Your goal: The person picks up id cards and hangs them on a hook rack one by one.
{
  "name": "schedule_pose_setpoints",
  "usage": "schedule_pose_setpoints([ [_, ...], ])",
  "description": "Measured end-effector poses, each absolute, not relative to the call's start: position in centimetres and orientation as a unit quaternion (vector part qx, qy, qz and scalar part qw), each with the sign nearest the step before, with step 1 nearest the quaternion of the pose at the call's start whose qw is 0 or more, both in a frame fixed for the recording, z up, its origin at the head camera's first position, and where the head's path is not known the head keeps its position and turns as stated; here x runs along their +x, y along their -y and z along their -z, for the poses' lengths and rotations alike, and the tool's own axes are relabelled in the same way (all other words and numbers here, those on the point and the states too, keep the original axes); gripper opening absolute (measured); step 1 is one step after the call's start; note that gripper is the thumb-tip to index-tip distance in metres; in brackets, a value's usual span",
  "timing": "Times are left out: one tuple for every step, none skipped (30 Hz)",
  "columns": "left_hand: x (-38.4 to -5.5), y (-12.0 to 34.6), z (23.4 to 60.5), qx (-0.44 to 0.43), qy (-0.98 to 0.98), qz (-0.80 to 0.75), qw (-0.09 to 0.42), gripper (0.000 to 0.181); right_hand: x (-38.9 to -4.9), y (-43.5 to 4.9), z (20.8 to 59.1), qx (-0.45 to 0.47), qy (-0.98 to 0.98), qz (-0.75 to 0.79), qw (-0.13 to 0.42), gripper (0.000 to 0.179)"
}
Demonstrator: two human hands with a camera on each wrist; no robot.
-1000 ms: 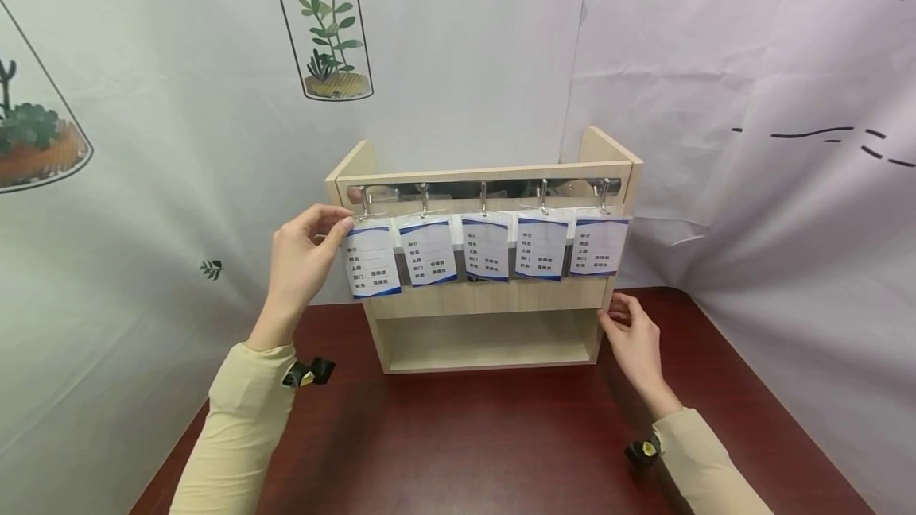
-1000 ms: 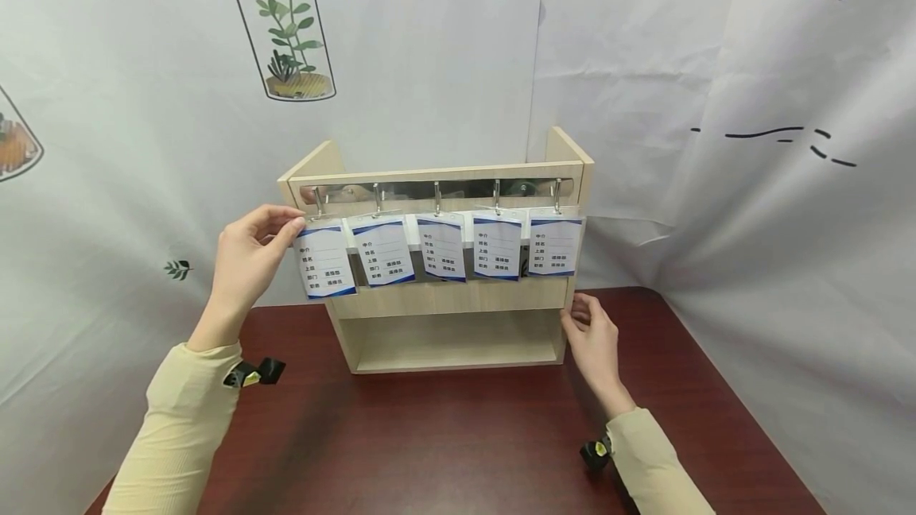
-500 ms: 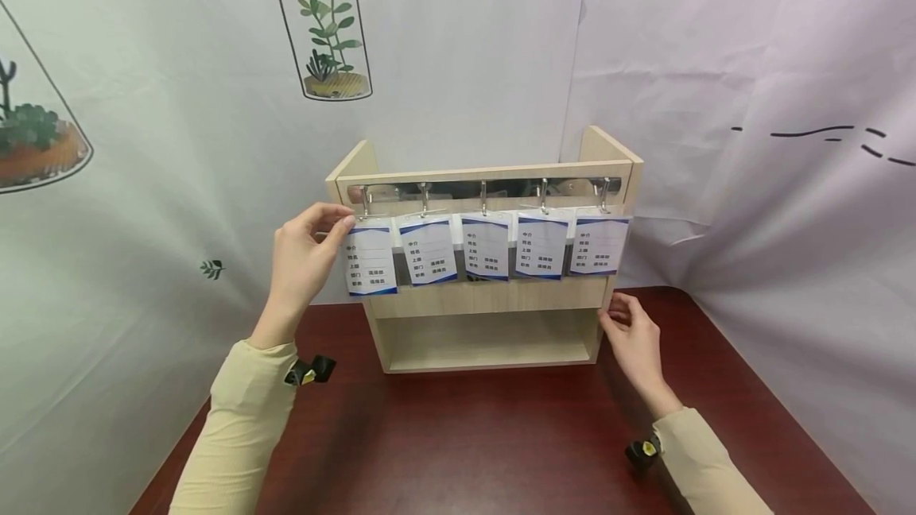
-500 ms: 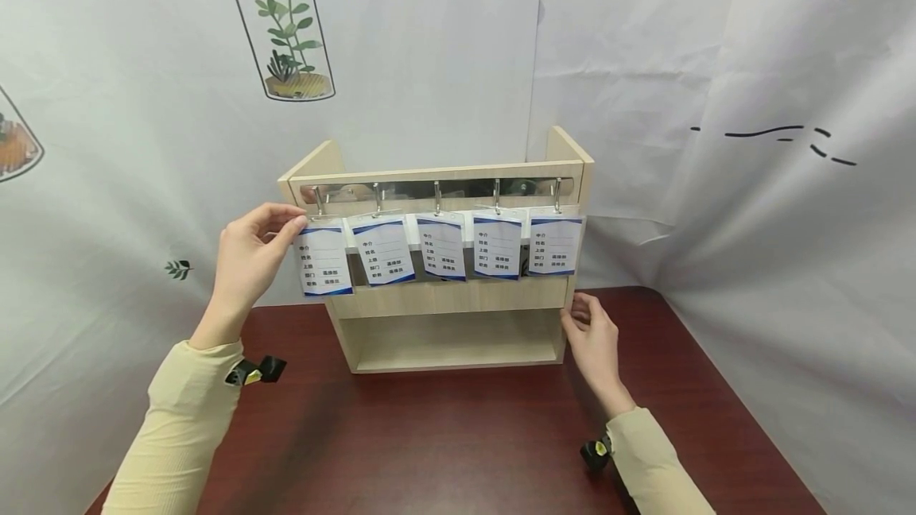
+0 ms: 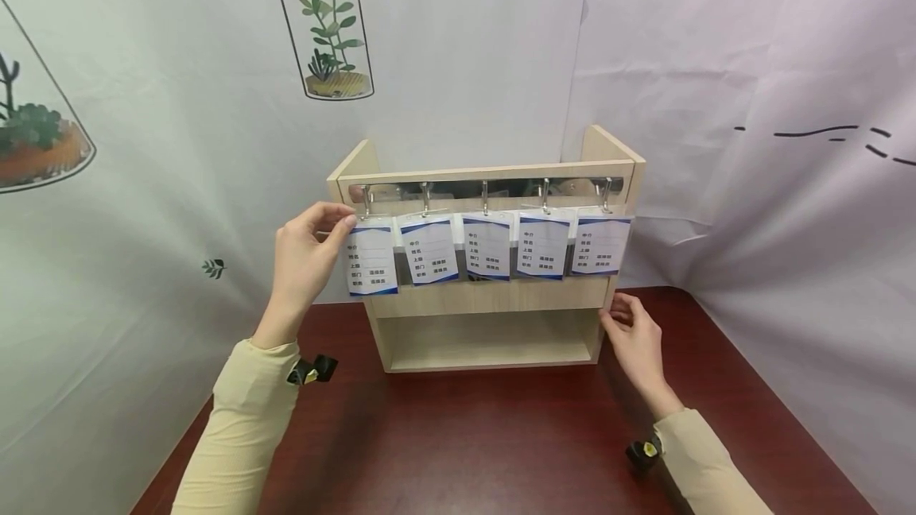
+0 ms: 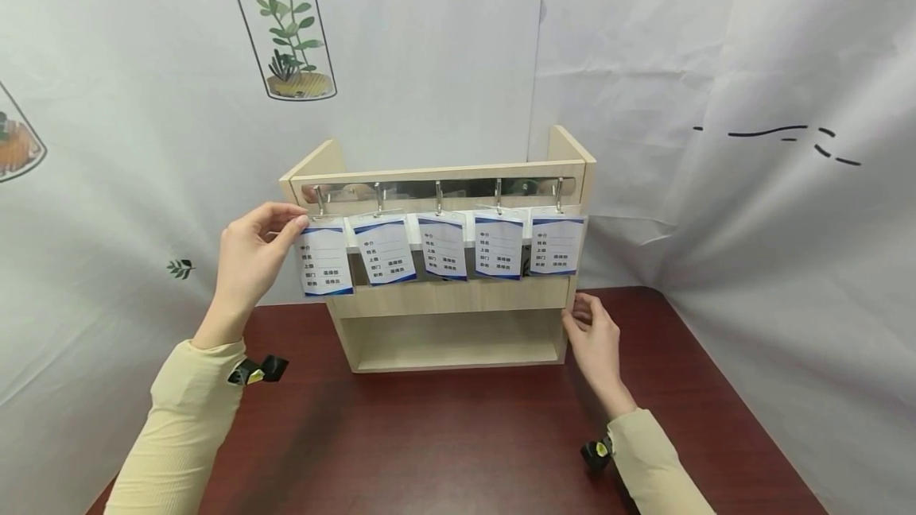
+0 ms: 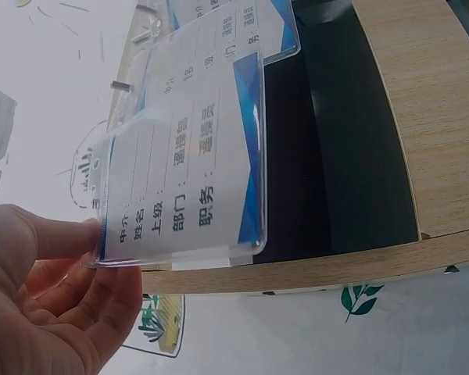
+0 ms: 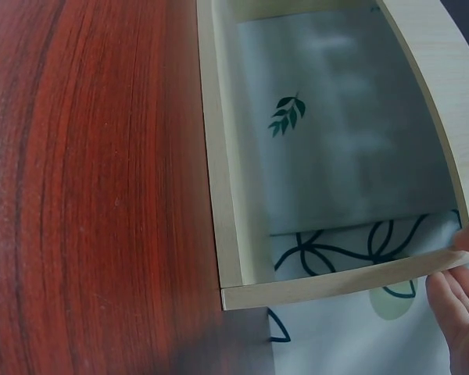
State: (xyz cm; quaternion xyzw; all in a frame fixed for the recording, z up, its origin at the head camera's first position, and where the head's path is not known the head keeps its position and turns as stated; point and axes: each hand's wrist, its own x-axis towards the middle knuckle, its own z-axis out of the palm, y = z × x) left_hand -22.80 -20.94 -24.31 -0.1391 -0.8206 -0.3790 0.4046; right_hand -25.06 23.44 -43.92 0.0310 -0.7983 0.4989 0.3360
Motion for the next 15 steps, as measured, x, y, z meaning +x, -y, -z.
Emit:
schedule_pose_setpoints([
  [-22.82, 20.95, 24.31, -0.138, 0.821, 0.379, 0.404, 0.017, -25.06, -23.44, 43.94, 0.031, 0.799, -0.498, 0.337, 0.031],
  [-22.83, 20.97, 24.32, -0.136, 0.822, 0.380, 0.402, 0.016, -25.06, -23.44, 43.96, 0.032, 0.799, -0.497, 0.337, 0.031],
  [-22.83, 20.99, 24.32, -0.134, 0.823, 0.381, 0.400, 0.016, -25.05, -23.44, 43.97, 0.032, 0.799, -0.496, 0.338, 0.031],
  [-22.84, 21.01, 24.32, -0.132, 0.823, 0.382, 0.398, 0.016, -25.04, -23.42, 43.97, 0.032, 0.799, -0.496, 0.338, 0.031],
  [-22.85, 21.02, 24.32, -0.130, 0.824, 0.384, 0.396, 0.016, -25.01, -23.40, 43.95, 0.032, 0.798, -0.497, 0.338, 0.031],
  [-22.81, 21.02, 24.32, -0.130, 0.825, 0.386, 0.393, 0.017, -25.00, -23.38, 43.95, 0.032, 0.798, -0.497, 0.339, 0.031],
  [-22.82, 21.03, 24.32, -0.128, 0.825, 0.389, 0.390, 0.017, -24.99, -23.37, 43.95, 0.032, 0.798, -0.498, 0.339, 0.031],
  [-22.84, 21.05, 24.33, -0.127, 0.825, 0.392, 0.386, 0.017, -24.97, -23.36, 43.94, 0.031, 0.797, -0.499, 0.339, 0.031],
  [-22.87, 21.07, 24.35, -0.126, 0.825, 0.395, 0.383, 0.018, -24.95, -23.35, 43.93, 0.031, 0.797, -0.500, 0.339, 0.031],
  [-22.91, 21.08, 24.37, -0.125, 0.825, 0.400, 0.379, 0.018, -24.95, -23.34, 43.93, 0.031, 0.797, -0.500, 0.338, 0.031],
  [-22.95, 21.09, 24.40, -0.124, 0.824, 0.405, 0.376, 0.018, -24.95, -23.34, 43.93, 0.031, 0.796, -0.500, 0.339, 0.031],
  [-22.99, 21.11, 24.43, -0.123, 0.823, 0.411, 0.371, 0.019, -24.98, -23.35, 43.94, 0.031, 0.797, -0.500, 0.339, 0.030],
  [-23.06, 21.14, 24.46, -0.122, 0.821, 0.420, 0.367, 0.019, -25.01, -23.37, 43.95, 0.032, 0.797, -0.500, 0.339, 0.030],
  [-23.11, 21.14, 24.49, -0.123, 0.818, 0.432, 0.360, 0.019, -25.03, -23.37, 43.95, 0.033, 0.797, -0.499, 0.339, 0.030],
  [-23.17, 21.14, 24.54, -0.124, 0.814, 0.444, 0.353, 0.020, -25.05, -23.38, 43.95, 0.033, 0.797, -0.498, 0.339, 0.030],
])
